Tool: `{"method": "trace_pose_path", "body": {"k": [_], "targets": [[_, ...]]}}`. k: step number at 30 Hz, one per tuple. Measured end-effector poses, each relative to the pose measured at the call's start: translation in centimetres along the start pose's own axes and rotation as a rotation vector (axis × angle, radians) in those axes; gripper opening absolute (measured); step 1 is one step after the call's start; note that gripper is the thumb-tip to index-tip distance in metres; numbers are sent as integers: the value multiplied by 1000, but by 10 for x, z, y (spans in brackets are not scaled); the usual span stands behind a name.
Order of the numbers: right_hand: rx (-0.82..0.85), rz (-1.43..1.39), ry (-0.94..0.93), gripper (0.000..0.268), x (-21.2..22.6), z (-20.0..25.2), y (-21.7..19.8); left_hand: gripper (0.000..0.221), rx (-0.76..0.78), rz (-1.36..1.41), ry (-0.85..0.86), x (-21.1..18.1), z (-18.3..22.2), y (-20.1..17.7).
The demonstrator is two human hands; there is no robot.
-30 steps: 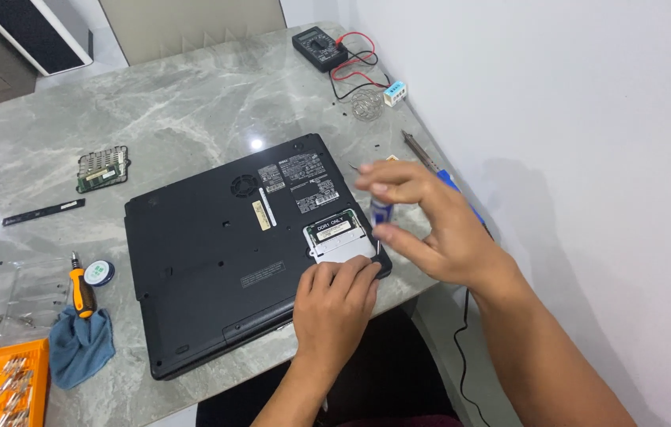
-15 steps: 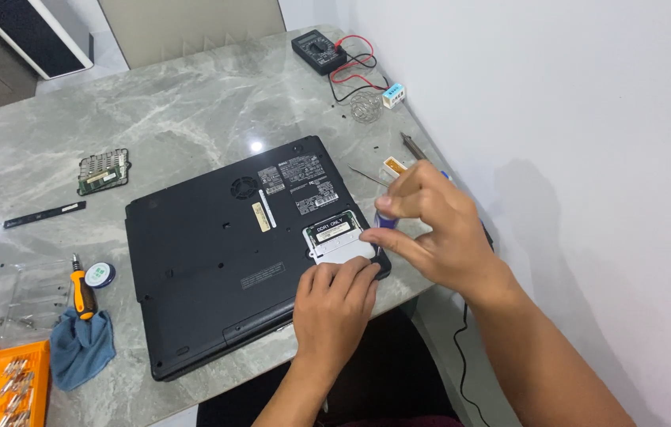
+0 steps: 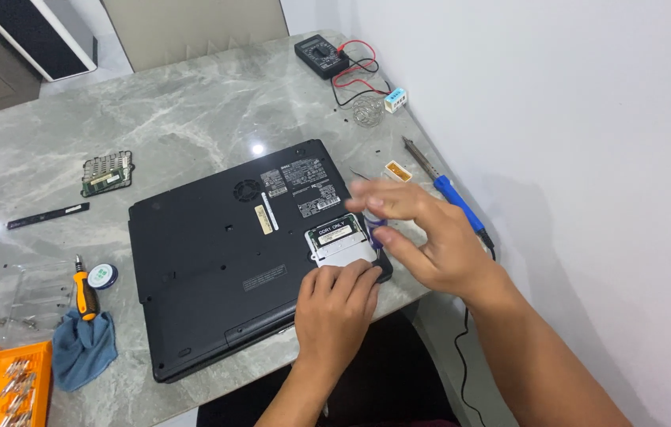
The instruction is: Unscrewing the back casing of a laptop and prying open a small panel using a screwdriver and a prying tool.
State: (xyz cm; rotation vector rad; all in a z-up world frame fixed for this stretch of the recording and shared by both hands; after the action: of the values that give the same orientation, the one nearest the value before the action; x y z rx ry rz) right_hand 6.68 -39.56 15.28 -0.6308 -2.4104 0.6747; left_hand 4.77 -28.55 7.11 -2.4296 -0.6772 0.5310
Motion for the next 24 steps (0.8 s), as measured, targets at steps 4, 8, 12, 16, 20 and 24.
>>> {"method": "trace_pose_path", "body": {"k": [4, 8, 12, 16, 20, 24], "targets": [[-217, 172, -33, 35, -13, 9, -6, 15, -1, 0, 4, 0, 0, 0], [-84, 87, 13, 31, -11, 3, -4, 17, -5, -13, 12, -1, 0, -1], [-183, 205, -9, 37, -12, 3, -10, 18, 13, 2, 3, 1, 1, 2], [-111, 215, -1, 45, -12, 2, -10, 15, 3, -18, 6, 0, 0, 1], [-30, 26, 29, 21, -8, -2, -7, 19, 1, -6, 7, 0, 0, 1], [-157, 208, 92, 39, -24, 10, -14, 18, 9, -11, 4, 1, 2, 3]]}}
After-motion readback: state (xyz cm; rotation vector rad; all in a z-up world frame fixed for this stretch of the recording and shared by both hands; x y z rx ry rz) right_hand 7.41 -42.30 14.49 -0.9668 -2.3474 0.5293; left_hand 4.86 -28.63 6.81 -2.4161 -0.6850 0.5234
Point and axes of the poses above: each hand's wrist, its own z-axis away from the middle knuckle, its own y-axis out of the palm, x = y × z, the point moved 7 cm from there along -z, towards the middle knuckle, and after that the axes turned 15 degrees about z, right-handed, at the moved point
